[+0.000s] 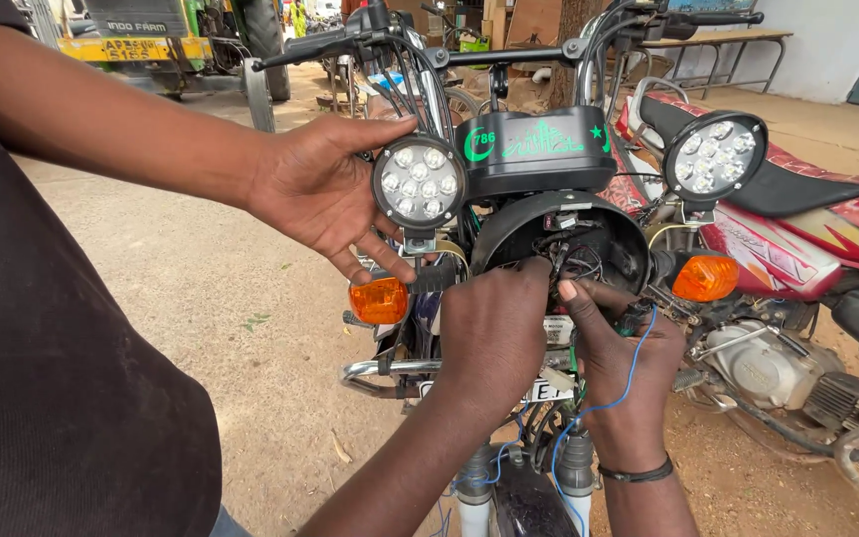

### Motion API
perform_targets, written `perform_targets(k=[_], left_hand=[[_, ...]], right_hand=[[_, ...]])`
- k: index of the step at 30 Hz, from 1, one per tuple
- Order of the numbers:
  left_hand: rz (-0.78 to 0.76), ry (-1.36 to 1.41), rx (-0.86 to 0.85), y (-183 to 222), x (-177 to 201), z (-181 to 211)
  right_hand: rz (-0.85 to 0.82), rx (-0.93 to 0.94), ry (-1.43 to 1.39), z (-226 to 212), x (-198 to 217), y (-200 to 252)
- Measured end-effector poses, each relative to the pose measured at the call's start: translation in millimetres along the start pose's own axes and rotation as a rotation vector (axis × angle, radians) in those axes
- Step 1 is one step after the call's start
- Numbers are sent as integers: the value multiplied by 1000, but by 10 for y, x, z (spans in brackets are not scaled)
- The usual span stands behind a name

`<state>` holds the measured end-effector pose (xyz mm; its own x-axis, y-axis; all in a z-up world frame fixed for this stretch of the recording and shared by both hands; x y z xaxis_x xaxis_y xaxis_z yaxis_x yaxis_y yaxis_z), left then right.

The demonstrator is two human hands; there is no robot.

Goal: The person is repairing and connecting electrical wires for the front lights on a motorcycle.

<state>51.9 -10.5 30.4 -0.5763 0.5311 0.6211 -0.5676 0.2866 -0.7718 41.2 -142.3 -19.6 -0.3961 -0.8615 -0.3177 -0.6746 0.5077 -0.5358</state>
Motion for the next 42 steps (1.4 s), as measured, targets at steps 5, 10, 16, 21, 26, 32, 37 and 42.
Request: perform_targets(k=[5,10,16,21,26,32,37,42], left_hand=[[9,24,95,7,-23,-33],[52,26,109,12,-11,-32],[14,10,126,0,-51,-50],[19,22,114,15,-60,-55],[39,23,119,24,-47,-51],[38,34,136,19,-45,-43],[68,27,130,27,-30,-46],[85,31,143,17,-26,-41]], right_hand=[[28,35,10,-4,-23,28],[27,62,11,-60,-78,19],[60,82,10,-26,-81,30],[75,116,66,21,-62,46],[91,132,-21,79,-49,27],[66,260,35,42,-71,42],[96,218,-11,82,-87,28],[56,353,28,50,-107,51]])
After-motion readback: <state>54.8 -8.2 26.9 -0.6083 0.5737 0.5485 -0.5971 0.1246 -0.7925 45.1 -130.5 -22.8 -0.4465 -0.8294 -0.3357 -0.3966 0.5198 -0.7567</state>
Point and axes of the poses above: each hand's wrist, its own y-axis away from the middle knuckle, its own x-axis out of the back of the hand, z = x × y, the point moved 6 cm from there along -y, towards the middle knuckle, and after that the axes turned 2 degrees about -y, right-handed, at the moved point
